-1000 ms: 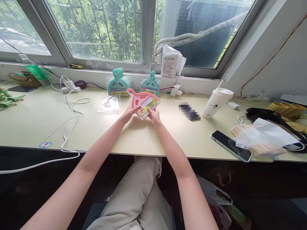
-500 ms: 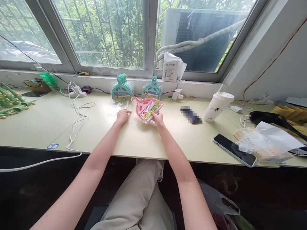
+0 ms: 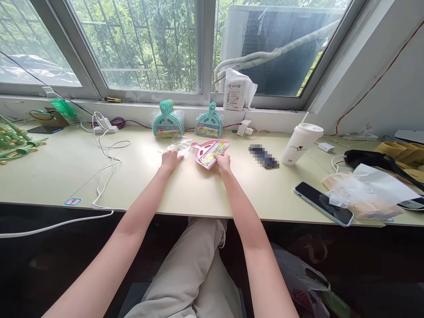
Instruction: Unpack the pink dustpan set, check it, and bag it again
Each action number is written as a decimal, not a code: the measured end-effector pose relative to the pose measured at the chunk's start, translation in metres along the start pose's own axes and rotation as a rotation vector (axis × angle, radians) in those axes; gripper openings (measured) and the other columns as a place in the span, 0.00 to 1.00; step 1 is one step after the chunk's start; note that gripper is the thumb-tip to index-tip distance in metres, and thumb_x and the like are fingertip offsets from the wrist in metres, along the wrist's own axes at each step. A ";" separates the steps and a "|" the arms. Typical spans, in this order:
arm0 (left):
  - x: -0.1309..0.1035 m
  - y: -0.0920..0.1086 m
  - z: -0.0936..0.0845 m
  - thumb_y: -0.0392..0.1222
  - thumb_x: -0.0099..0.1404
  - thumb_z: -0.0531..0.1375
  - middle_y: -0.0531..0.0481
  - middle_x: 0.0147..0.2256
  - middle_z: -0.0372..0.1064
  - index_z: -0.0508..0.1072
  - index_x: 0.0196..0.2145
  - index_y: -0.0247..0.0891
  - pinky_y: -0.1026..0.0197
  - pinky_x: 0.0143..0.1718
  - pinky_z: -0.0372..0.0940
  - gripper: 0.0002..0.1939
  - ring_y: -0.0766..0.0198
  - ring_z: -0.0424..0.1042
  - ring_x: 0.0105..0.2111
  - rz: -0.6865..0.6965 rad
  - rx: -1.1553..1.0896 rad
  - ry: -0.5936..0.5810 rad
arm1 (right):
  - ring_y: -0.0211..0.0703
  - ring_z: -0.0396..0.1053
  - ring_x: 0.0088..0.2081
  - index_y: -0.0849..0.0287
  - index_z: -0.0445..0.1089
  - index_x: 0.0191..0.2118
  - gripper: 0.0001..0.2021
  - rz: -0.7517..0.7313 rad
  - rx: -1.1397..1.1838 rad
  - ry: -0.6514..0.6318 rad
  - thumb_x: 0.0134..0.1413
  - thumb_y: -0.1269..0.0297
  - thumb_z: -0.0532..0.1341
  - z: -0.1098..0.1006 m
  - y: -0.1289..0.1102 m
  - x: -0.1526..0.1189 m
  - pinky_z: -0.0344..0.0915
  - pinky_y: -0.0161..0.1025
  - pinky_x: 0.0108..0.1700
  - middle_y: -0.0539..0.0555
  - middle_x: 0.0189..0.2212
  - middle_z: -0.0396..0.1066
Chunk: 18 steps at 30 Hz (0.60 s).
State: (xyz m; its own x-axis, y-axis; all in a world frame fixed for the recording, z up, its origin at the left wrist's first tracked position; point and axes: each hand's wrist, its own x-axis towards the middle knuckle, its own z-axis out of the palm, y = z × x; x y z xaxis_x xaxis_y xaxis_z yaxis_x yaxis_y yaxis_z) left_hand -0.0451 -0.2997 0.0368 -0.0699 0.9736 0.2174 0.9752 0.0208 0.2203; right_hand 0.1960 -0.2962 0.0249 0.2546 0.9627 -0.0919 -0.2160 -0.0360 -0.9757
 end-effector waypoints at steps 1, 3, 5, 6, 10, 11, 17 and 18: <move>0.000 0.001 -0.001 0.48 0.68 0.54 0.37 0.49 0.72 0.70 0.56 0.37 0.51 0.52 0.62 0.22 0.46 0.69 0.51 -0.003 0.038 -0.004 | 0.44 0.78 0.39 0.64 0.72 0.38 0.10 0.038 0.021 0.014 0.48 0.79 0.64 -0.001 -0.002 -0.001 0.78 0.39 0.39 0.57 0.38 0.79; 0.001 0.002 -0.002 0.48 0.69 0.54 0.36 0.48 0.73 0.73 0.52 0.36 0.53 0.49 0.63 0.20 0.46 0.70 0.50 -0.006 0.096 -0.016 | 0.44 0.78 0.37 0.65 0.72 0.37 0.10 0.061 0.044 0.007 0.48 0.80 0.64 -0.002 -0.007 -0.004 0.78 0.39 0.38 0.57 0.36 0.79; 0.003 0.001 -0.002 0.43 0.69 0.53 0.35 0.47 0.73 0.76 0.47 0.34 0.53 0.47 0.63 0.17 0.46 0.71 0.50 -0.015 0.131 -0.027 | 0.44 0.78 0.35 0.65 0.72 0.36 0.09 0.067 0.051 -0.025 0.48 0.81 0.64 -0.003 -0.009 -0.007 0.78 0.39 0.37 0.56 0.33 0.79; 0.003 0.000 -0.002 0.41 0.69 0.52 0.34 0.47 0.73 0.77 0.46 0.33 0.53 0.47 0.63 0.16 0.47 0.71 0.49 -0.027 0.134 -0.023 | 0.45 0.78 0.35 0.65 0.72 0.35 0.09 0.071 0.054 -0.049 0.48 0.82 0.63 -0.003 -0.010 -0.008 0.78 0.39 0.37 0.56 0.31 0.79; 0.004 -0.003 -0.002 0.37 0.69 0.49 0.34 0.44 0.74 0.77 0.45 0.32 0.53 0.45 0.63 0.18 0.48 0.73 0.46 -0.093 0.062 0.081 | 0.46 0.79 0.35 0.65 0.73 0.35 0.09 0.091 0.070 -0.126 0.48 0.83 0.63 -0.001 -0.010 -0.012 0.78 0.40 0.38 0.56 0.29 0.78; 0.004 -0.003 -0.002 0.37 0.69 0.48 0.35 0.43 0.74 0.77 0.45 0.32 0.53 0.45 0.63 0.18 0.48 0.73 0.46 -0.104 0.041 0.119 | 0.45 0.79 0.35 0.65 0.72 0.35 0.09 0.092 0.074 -0.116 0.48 0.83 0.63 0.000 -0.010 -0.013 0.78 0.40 0.39 0.55 0.29 0.78; 0.001 0.001 -0.002 0.37 0.70 0.47 0.34 0.41 0.74 0.77 0.43 0.32 0.52 0.42 0.64 0.18 0.47 0.72 0.45 -0.057 -0.014 0.282 | 0.43 0.78 0.36 0.64 0.72 0.34 0.08 0.079 0.119 -0.039 0.50 0.82 0.62 0.008 -0.010 -0.019 0.78 0.41 0.42 0.55 0.33 0.79; 0.000 0.003 -0.001 0.37 0.70 0.47 0.34 0.41 0.74 0.76 0.43 0.32 0.52 0.42 0.64 0.18 0.46 0.71 0.46 -0.035 -0.023 0.304 | 0.43 0.78 0.36 0.64 0.72 0.34 0.08 0.079 0.128 -0.070 0.51 0.82 0.63 0.009 -0.011 -0.020 0.77 0.41 0.42 0.55 0.33 0.79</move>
State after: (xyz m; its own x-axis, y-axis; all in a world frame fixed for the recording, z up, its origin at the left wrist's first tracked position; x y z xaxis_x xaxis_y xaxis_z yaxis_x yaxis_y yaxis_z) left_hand -0.0429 -0.2998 0.0385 -0.1667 0.8595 0.4832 0.9664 0.0451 0.2531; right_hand 0.1845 -0.3124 0.0389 0.1665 0.9748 -0.1488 -0.3525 -0.0820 -0.9322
